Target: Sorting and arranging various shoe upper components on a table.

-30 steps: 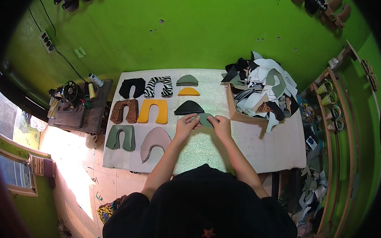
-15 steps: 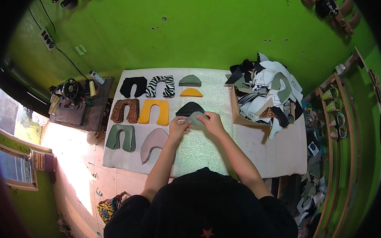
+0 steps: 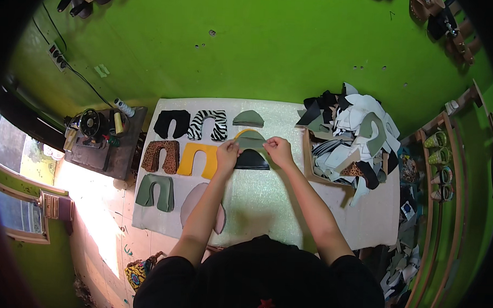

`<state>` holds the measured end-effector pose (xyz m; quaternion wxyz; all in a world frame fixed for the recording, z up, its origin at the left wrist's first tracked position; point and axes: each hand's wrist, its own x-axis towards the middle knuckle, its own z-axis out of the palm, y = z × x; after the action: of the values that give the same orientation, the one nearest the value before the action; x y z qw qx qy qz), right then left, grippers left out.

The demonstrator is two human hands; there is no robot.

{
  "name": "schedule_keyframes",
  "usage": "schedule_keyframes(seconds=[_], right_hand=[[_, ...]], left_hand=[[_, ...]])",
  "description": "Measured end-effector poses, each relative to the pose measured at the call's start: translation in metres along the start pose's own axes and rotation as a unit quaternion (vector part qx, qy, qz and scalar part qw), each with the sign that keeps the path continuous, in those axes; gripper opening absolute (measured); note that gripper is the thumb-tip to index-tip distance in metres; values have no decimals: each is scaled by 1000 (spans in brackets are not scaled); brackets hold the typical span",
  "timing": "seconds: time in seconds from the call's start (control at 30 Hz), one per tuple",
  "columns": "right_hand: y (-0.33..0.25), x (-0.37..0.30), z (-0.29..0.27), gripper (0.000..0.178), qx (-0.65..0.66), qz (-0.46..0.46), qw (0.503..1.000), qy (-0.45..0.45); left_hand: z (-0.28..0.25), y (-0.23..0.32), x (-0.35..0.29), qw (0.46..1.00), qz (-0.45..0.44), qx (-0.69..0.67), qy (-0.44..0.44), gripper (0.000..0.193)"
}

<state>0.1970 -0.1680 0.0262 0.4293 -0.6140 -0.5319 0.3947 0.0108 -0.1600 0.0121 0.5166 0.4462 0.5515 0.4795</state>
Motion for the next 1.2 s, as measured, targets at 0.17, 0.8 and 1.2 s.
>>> schedule_keyframes(seconds=[0.17, 0.8, 1.2], right_hand=[[2, 57, 15, 14, -37, -17, 998, 48], [-20, 18, -144, 6, -244, -161, 931, 220], [21, -29, -215, 15, -499, -130, 837, 181]], left_hand=[[1, 18, 64, 954, 126, 268, 48, 21], [70, 29, 60, 851, 258, 454, 57, 34], [187, 73, -57, 867, 324, 345, -157, 29]])
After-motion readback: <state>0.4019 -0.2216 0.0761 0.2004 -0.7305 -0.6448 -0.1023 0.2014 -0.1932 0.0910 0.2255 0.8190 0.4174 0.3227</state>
